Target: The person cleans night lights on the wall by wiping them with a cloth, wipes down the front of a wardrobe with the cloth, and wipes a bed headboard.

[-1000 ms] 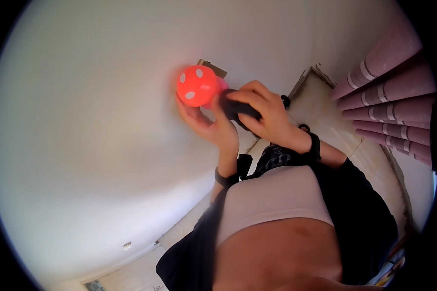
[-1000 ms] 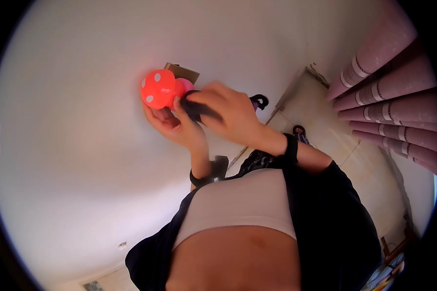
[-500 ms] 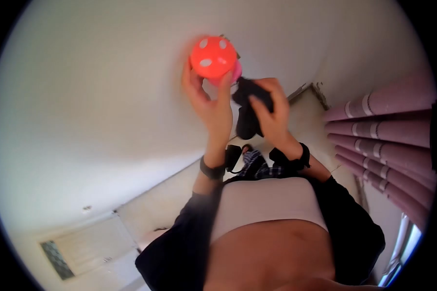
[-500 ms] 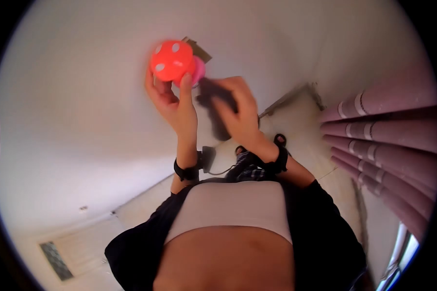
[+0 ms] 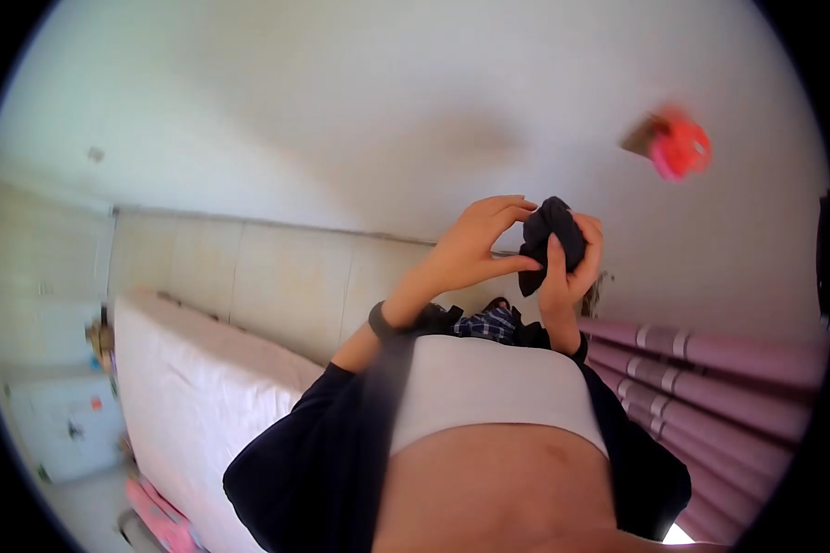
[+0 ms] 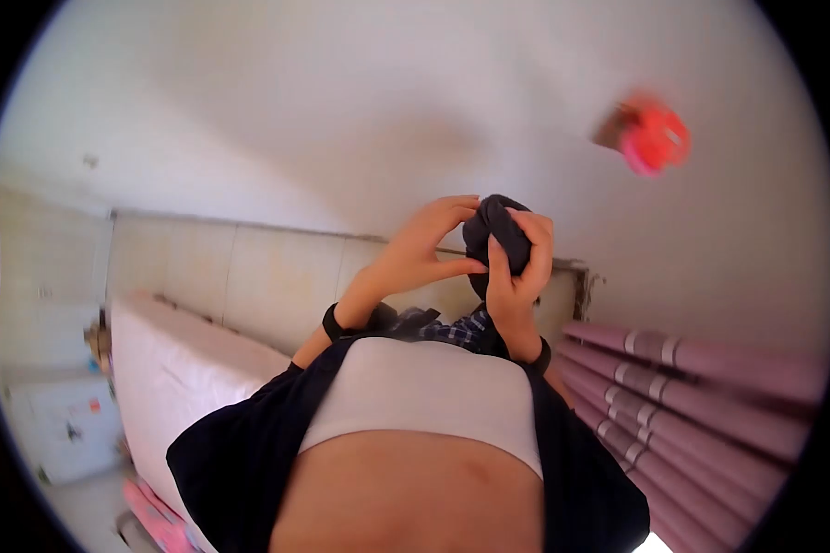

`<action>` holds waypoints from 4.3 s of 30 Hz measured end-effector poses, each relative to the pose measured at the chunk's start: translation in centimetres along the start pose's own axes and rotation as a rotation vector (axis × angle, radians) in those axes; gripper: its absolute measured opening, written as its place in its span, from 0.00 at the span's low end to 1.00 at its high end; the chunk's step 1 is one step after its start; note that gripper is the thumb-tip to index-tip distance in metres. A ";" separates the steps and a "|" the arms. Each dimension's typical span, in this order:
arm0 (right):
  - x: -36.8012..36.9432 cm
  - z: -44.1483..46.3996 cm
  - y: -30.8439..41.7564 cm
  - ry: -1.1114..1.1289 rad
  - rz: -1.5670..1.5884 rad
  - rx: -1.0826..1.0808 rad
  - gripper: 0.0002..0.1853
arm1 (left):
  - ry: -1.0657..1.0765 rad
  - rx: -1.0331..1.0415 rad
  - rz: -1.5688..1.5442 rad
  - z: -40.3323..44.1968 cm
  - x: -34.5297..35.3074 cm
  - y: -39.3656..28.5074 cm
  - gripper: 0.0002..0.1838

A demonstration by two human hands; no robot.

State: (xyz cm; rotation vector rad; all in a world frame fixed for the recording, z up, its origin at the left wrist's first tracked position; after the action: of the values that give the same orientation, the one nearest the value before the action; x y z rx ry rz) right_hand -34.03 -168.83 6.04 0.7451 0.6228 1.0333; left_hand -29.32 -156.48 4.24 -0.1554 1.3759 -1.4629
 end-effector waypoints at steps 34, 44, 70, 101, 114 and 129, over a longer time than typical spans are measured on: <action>61.4 -19.9 18.4 1.645 0.427 -0.498 0.16 | -0.944 -1.046 0.459 -53.0 -33.7 11.0 0.22; 80.9 -27.2 23.8 2.040 0.472 -0.472 0.25 | -1.158 -1.221 0.615 -68.2 -44.9 14.5 0.19; 140.4 -35.3 35.6 2.012 0.350 -0.315 0.23 | -1.666 -0.920 0.460 -103.7 -89.5 36.0 0.12; 207.7 -56.1 57.0 2.361 0.959 0.405 0.06 | -2.352 -0.654 0.767 -150.5 -140.6 45.1 0.06; 229.9 -66.4 71.4 2.879 1.232 0.994 0.17 | -2.360 -0.857 0.971 -164.5 -157.6 48.1 0.12; 239.3 -70.3 79.6 2.479 1.502 0.919 0.26 | -1.837 -0.870 0.533 -175.6 -169.8 52.1 0.22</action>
State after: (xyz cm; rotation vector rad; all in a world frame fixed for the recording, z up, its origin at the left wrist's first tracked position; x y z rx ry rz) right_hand -36.66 92.91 0.47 0.0050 3.0556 2.9735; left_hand -50.05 92.33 -2.22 -1.2010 0.2486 0.1477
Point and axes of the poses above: each hand's wrist, its own z-axis towards the middle knuckle, its own x-axis out of the palm, y = z × x, the point moved 8 cm from there along z, towards the middle knuckle, and after that the axes turned 4 degrees about y, right-handed, at the moved point
